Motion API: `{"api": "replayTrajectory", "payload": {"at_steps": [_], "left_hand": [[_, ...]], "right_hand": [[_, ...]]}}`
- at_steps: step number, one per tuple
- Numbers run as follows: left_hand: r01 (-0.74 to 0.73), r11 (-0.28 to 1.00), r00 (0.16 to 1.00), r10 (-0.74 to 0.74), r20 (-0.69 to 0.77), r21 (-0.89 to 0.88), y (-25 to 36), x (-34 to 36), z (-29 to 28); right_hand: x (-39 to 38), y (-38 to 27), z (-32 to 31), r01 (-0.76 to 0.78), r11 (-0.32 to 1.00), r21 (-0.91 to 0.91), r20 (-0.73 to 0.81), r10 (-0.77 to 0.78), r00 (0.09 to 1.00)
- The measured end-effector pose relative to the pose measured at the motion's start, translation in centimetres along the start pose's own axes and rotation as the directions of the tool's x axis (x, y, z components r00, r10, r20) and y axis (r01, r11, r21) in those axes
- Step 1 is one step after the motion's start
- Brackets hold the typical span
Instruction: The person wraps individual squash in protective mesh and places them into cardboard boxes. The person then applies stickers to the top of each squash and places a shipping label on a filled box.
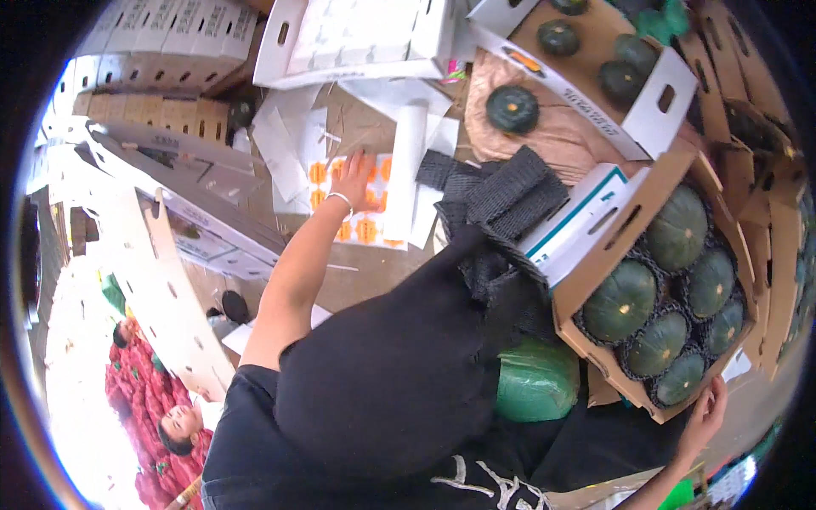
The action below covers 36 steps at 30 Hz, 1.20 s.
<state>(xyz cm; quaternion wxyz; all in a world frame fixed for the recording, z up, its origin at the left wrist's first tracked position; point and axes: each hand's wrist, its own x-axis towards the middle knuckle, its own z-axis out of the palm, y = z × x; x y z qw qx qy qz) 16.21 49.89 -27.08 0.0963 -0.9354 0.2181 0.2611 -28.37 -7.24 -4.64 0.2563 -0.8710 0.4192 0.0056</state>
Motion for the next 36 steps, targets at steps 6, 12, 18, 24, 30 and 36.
{"api": "replayTrajectory", "payload": {"at_steps": [6, 12, 18, 24, 30, 36], "left_hand": [[-0.026, 0.984, 1.0, 0.026, -0.005, -0.175, -1.3, -0.5, 0.8], [0.038, 0.973, 0.997, -0.053, -0.06, -0.229, -5.2, -1.4, 0.6], [-0.185, 0.365, 0.905, -0.298, -0.303, -0.913, -6.5, -3.0, -15.3], [-0.466, 0.341, 0.837, -0.128, -0.531, -0.816, 6.0, -11.5, -29.8], [-0.57, 0.642, 0.749, 0.151, -0.645, -0.512, 12.7, -12.3, -32.3], [0.126, 0.921, 0.988, -0.15, -0.036, -0.369, 14.9, 1.7, -22.2]], "right_hand": [[2.5, -3.1, -0.1, 0.08, 0.994, -0.074, 0.028, -0.078, 0.997], [2.6, -7.0, 1.7, 0.161, 0.982, -0.102, 0.052, -0.156, 0.986], [0.3, -9.4, 0.7, 0.164, 0.985, 0.05, -0.091, -0.159, 0.983], [-3.0, -28.6, 4.0, 0.685, 0.655, 0.32, -0.26, -0.634, 0.728], [-2.5, -33.1, 7.6, 0.746, 0.37, 0.553, -0.471, -0.6, 0.647], [-6.1, -27.7, 9.6, 0.456, 0.5, 0.736, -0.156, -0.53, 0.833]]}}
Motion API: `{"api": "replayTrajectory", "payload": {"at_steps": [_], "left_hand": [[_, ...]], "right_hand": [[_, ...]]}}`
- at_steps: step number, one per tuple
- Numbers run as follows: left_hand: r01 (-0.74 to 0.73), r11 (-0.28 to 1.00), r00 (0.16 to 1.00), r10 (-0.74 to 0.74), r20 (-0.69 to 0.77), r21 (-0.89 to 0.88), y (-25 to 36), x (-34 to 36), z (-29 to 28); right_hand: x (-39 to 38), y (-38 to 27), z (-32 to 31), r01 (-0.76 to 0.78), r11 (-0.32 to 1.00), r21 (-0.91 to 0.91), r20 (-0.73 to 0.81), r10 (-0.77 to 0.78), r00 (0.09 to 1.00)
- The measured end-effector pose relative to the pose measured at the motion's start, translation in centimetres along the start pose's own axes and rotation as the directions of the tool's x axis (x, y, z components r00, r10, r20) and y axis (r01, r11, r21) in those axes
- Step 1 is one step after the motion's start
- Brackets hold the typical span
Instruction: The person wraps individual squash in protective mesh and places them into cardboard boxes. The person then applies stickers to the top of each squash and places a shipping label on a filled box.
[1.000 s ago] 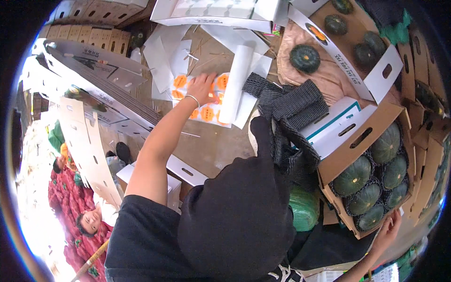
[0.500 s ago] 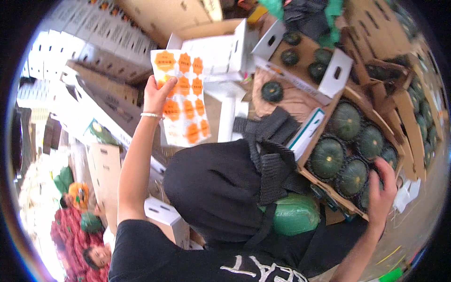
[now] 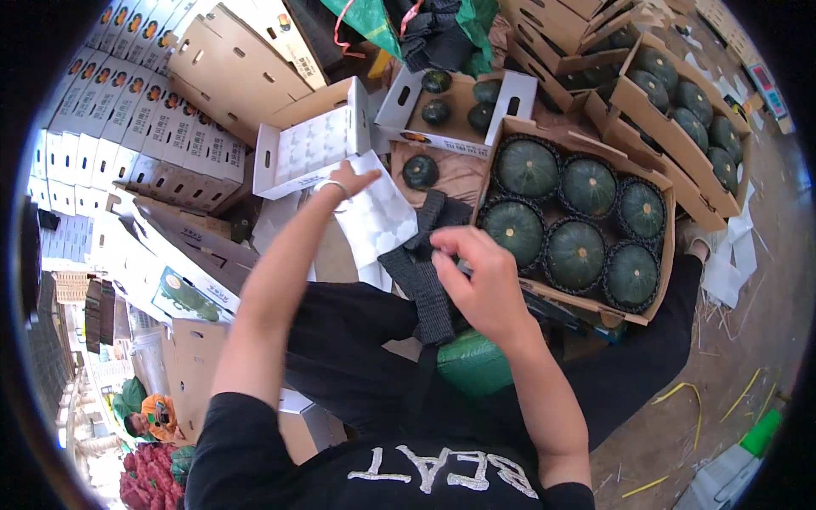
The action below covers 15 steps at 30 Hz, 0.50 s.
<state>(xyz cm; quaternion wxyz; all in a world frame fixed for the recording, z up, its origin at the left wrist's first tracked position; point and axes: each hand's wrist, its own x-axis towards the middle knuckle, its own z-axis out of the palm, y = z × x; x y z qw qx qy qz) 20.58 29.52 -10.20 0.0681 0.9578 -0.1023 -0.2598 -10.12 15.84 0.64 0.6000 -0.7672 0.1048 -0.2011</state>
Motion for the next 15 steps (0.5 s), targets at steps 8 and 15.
{"api": "replayTrajectory", "payload": {"at_steps": [8, 15], "left_hand": [[0.569, 0.635, 0.699, -0.708, -0.1, -0.523, 7.2, 4.5, 12.9], [0.14, 0.974, 0.834, -0.213, -0.509, -0.178, -8.5, 11.2, 10.9]], "right_hand": [[-9.0, 0.3, -5.6, -0.285, 0.918, -0.274, -0.144, 0.254, 0.956], [-7.2, 2.9, -2.2, -0.158, 0.976, -0.153, -0.069, 0.149, 0.986]]}}
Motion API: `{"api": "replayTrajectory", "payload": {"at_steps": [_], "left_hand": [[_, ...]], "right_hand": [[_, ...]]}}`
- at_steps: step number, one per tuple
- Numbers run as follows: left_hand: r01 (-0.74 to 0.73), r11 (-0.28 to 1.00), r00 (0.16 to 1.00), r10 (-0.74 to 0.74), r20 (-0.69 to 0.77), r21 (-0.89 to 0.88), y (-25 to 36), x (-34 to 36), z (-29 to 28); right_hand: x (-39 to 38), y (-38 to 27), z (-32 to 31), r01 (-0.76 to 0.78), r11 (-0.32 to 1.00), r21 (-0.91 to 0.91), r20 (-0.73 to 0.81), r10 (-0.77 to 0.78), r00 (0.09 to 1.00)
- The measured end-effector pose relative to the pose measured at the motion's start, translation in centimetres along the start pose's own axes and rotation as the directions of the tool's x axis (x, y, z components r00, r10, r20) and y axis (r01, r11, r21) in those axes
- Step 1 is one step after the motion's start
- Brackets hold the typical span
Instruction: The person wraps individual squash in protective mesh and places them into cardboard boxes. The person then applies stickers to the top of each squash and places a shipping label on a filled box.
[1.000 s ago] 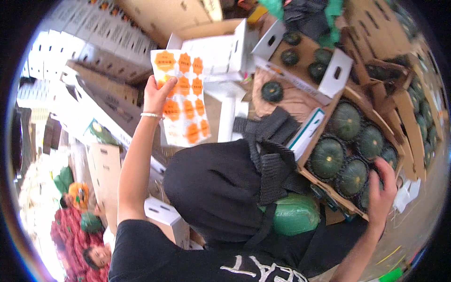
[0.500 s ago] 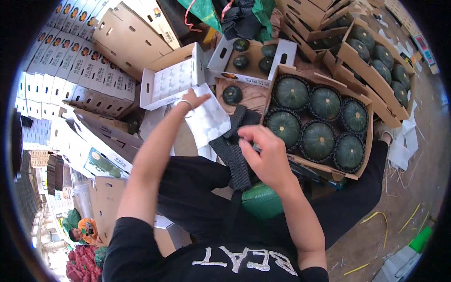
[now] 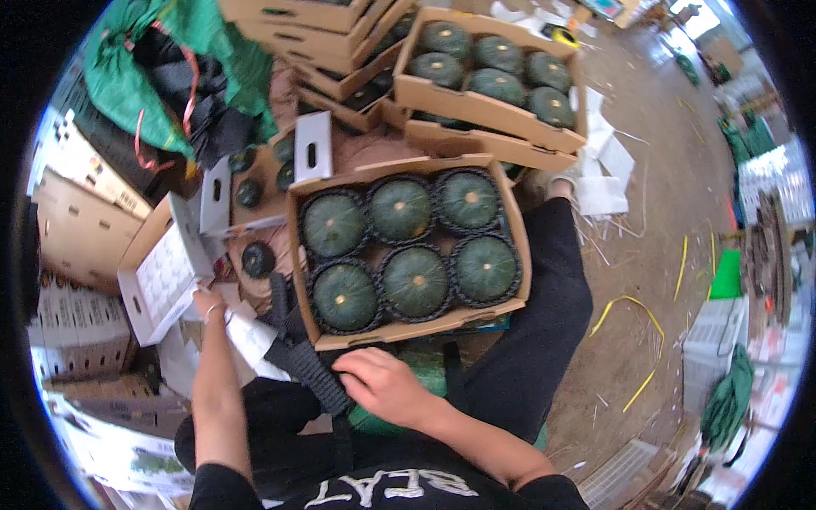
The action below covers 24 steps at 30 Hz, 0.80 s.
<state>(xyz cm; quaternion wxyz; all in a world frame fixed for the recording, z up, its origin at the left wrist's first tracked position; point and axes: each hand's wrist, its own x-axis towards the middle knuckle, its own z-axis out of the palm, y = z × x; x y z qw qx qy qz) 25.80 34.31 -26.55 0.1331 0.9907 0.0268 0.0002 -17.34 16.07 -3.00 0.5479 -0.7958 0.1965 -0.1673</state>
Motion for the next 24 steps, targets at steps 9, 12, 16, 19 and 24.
{"api": "replayTrajectory", "payload": {"at_steps": [9, 12, 16, 19, 24], "left_hand": [[-0.27, 0.672, 0.611, 0.673, 0.417, -0.689, 10.5, -14.2, -24.9], [-0.012, 0.539, 0.625, 0.662, 0.414, -0.842, 11.7, -23.5, -29.2], [0.075, 0.455, 0.699, 0.61, 0.372, -0.887, 10.8, -28.4, -30.4], [0.076, 0.492, 0.652, 0.634, 0.417, -0.867, 8.7, -29.4, -29.5], [0.309, 0.455, 0.681, 0.508, 0.528, -0.835, 5.3, -30.3, -30.2]], "right_hand": [[7.6, -3.1, 0.8, 0.308, 0.949, 0.07, -0.259, -0.281, 0.924], [8.5, -4.9, 2.5, 0.377, 0.914, 0.149, -0.248, -0.335, 0.909], [7.0, -5.6, 4.5, 0.384, 0.89, 0.247, -0.159, -0.354, 0.922], [5.2, -4.2, 5.0, 0.214, 0.793, 0.571, -0.099, -0.192, 0.976], [3.7, -0.3, 2.8, -0.08, 0.258, 0.963, -0.025, 0.381, 0.924]]}}
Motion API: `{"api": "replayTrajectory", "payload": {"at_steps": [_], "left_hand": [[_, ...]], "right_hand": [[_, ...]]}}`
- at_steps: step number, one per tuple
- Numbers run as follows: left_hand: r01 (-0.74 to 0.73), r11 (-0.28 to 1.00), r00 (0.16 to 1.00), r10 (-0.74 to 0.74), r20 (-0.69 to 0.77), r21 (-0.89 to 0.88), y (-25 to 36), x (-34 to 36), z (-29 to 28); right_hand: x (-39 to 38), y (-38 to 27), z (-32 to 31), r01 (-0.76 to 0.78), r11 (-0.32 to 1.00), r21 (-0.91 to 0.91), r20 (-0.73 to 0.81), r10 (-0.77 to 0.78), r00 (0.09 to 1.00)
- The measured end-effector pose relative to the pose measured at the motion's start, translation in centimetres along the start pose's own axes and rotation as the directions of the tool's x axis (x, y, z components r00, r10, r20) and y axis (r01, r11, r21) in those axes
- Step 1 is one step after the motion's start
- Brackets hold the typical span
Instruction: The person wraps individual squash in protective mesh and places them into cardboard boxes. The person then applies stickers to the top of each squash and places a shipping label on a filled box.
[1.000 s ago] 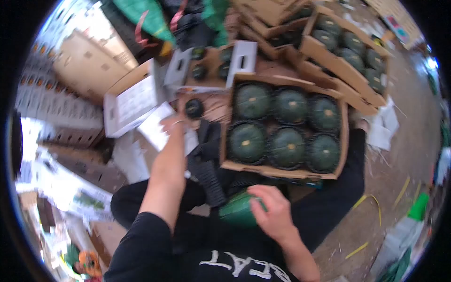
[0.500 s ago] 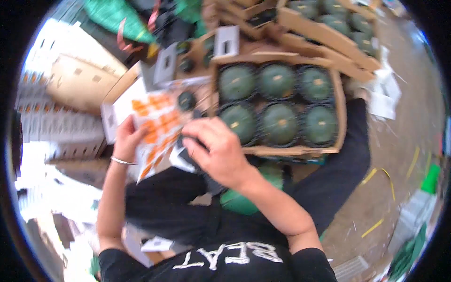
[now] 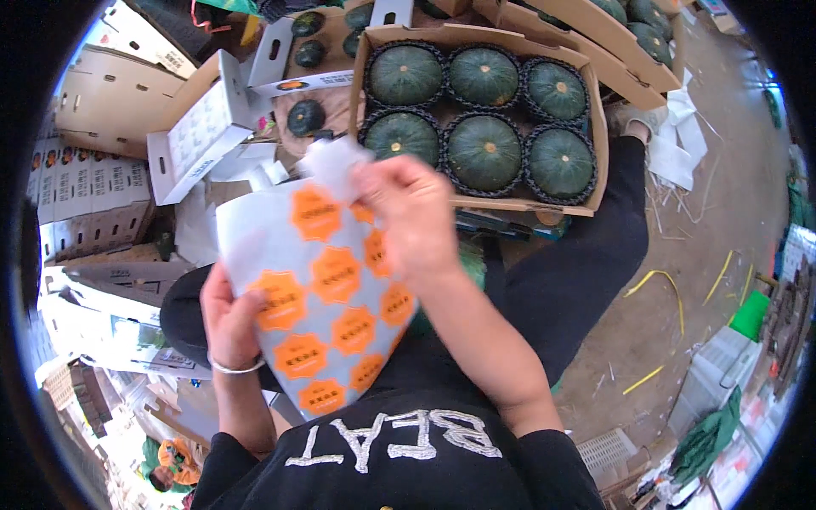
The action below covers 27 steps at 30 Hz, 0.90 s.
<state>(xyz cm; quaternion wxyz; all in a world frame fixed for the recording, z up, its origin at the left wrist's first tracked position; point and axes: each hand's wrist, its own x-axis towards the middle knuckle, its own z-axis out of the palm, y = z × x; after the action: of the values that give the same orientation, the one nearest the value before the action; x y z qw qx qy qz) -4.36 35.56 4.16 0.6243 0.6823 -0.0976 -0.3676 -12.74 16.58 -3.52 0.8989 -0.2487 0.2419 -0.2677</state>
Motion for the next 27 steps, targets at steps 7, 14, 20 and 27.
{"api": "replayTrajectory", "payload": {"at_steps": [7, 14, 20, 27], "left_hand": [[-0.095, 0.996, 0.964, 0.092, -0.249, 0.002, 0.6, 1.6, -5.5], [-0.095, 0.995, 0.942, 0.098, -0.321, 0.025, -1.0, 2.7, -6.2], [-0.057, 0.995, 0.957, 0.079, -0.28, 0.086, -0.5, 4.9, -4.7], [-0.083, 0.95, 0.957, 0.161, -0.243, 0.301, -0.7, 6.1, -2.4]], "right_hand": [[5.8, -2.7, -3.9, 0.597, -0.433, -0.675, 0.727, -0.252, 0.639], [6.5, -2.3, -5.4, 0.814, -0.431, -0.389, 0.836, 0.206, 0.509], [10.0, -3.3, -5.6, 0.827, -0.492, -0.271, 0.649, 0.541, 0.534], [6.9, -4.1, 1.2, 0.599, -0.477, -0.644, 0.316, 0.546, 0.775]]}}
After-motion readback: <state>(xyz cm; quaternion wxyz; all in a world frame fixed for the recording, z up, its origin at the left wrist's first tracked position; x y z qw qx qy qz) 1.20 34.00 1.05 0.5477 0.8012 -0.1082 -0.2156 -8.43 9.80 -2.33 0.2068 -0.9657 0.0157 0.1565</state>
